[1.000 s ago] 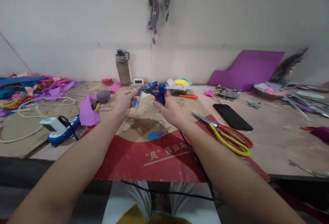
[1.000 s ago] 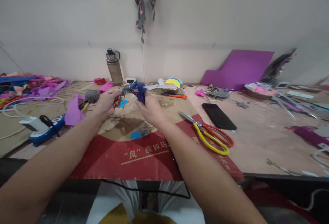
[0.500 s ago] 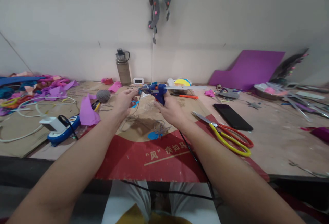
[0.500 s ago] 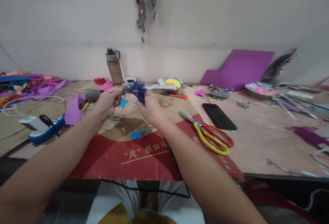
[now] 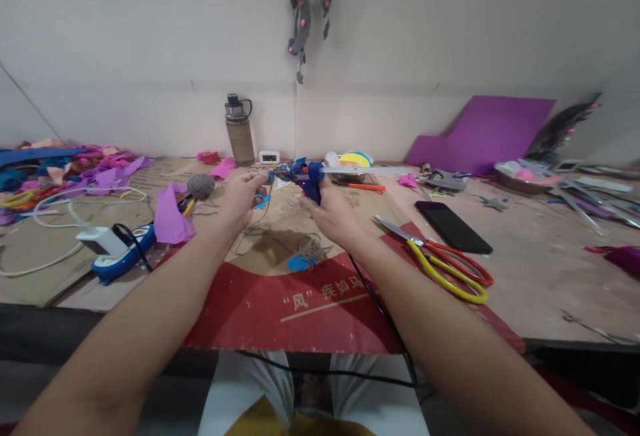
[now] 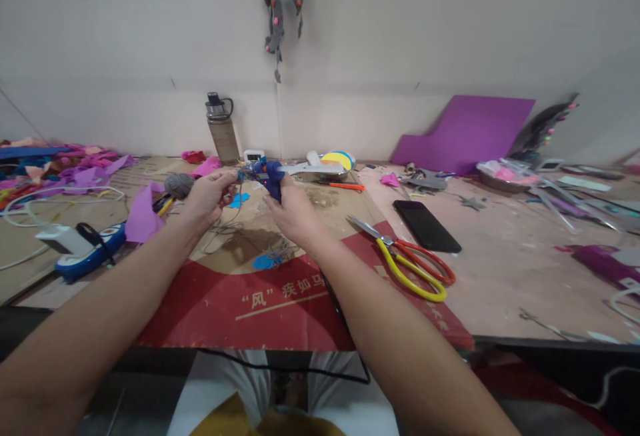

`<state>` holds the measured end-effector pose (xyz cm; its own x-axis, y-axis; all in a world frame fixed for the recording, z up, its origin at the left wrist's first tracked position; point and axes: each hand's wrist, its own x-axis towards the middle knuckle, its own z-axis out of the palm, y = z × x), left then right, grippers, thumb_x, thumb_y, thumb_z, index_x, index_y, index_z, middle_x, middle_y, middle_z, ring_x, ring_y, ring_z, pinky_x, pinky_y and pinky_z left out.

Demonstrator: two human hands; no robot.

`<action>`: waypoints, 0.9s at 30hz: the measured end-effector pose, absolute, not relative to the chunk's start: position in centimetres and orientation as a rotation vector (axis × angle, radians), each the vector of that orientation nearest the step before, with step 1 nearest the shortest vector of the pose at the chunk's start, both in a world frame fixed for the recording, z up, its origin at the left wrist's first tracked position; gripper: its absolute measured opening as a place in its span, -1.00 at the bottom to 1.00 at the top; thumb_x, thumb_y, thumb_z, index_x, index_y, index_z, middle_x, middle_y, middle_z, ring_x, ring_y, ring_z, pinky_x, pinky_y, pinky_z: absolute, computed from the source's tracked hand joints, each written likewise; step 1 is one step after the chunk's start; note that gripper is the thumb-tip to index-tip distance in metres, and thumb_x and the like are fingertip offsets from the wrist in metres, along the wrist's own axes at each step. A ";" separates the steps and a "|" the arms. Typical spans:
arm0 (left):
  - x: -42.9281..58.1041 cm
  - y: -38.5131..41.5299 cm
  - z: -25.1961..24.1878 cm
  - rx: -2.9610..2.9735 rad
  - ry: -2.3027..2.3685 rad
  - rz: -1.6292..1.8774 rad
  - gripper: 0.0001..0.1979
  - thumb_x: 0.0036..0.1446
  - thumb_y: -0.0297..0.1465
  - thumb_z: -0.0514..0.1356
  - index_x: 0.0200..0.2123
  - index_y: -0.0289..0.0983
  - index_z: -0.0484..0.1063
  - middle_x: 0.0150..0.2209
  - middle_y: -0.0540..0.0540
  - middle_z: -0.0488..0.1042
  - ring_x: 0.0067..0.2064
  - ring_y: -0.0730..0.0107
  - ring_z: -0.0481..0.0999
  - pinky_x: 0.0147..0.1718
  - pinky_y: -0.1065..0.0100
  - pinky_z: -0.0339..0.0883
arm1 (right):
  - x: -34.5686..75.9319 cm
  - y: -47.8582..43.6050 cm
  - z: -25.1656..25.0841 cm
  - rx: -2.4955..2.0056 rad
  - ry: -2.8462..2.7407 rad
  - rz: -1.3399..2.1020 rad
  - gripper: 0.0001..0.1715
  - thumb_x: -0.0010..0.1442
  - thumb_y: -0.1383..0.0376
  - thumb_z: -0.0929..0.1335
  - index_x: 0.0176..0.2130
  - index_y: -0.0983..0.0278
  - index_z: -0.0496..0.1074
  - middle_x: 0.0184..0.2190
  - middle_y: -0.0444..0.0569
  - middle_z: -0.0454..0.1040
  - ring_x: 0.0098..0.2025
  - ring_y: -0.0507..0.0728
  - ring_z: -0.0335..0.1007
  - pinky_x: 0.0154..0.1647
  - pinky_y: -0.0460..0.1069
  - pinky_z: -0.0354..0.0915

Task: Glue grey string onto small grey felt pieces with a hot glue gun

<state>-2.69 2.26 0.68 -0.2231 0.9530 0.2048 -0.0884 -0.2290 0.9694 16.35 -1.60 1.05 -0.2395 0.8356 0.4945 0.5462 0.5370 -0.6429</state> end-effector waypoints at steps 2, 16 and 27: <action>-2.7 2.3 0.6 1.171 1.165 1.590 -0.84 -0.14 -0.37 0.31 -0.50 -0.32 0.42 -0.54 0.00 0.38 -0.61 0.64 0.25 -0.73 0.58 -0.01 | 16.3 -1.7 1.1 -1.133 -1.934 0.438 -0.63 0.17 0.28 0.26 -0.01 0.31 0.28 -0.22 0.09 0.47 -0.21 0.19 0.39 -0.15 0.07 0.27; -2.7 2.1 0.9 1.165 1.160 1.594 -0.84 -0.14 -0.38 0.33 -0.51 -0.32 0.42 -0.56 -0.01 0.37 -0.62 0.63 0.26 -0.73 0.58 -0.01 | 16.3 -1.8 1.2 -1.137 -1.934 0.458 -0.57 0.16 0.26 0.27 0.04 0.29 0.27 -0.22 0.09 0.48 -0.20 0.20 0.41 -0.18 0.06 0.28; -2.9 2.4 0.5 1.224 1.164 1.568 -0.88 -0.10 -0.40 0.29 -0.54 -0.32 0.42 -0.54 -0.02 0.37 -0.60 0.63 0.25 -0.72 0.59 0.04 | 16.3 -1.7 1.1 -1.163 -1.920 0.437 -0.54 0.17 0.24 0.26 0.06 0.29 0.28 -0.17 0.11 0.48 -0.17 0.21 0.41 -0.14 0.07 0.28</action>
<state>-2.86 2.40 0.47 -0.1986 0.9532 0.2280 -0.0574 -0.2435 0.9682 16.27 -1.70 1.09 -0.2281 0.8515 0.4721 0.5634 0.5109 -0.6493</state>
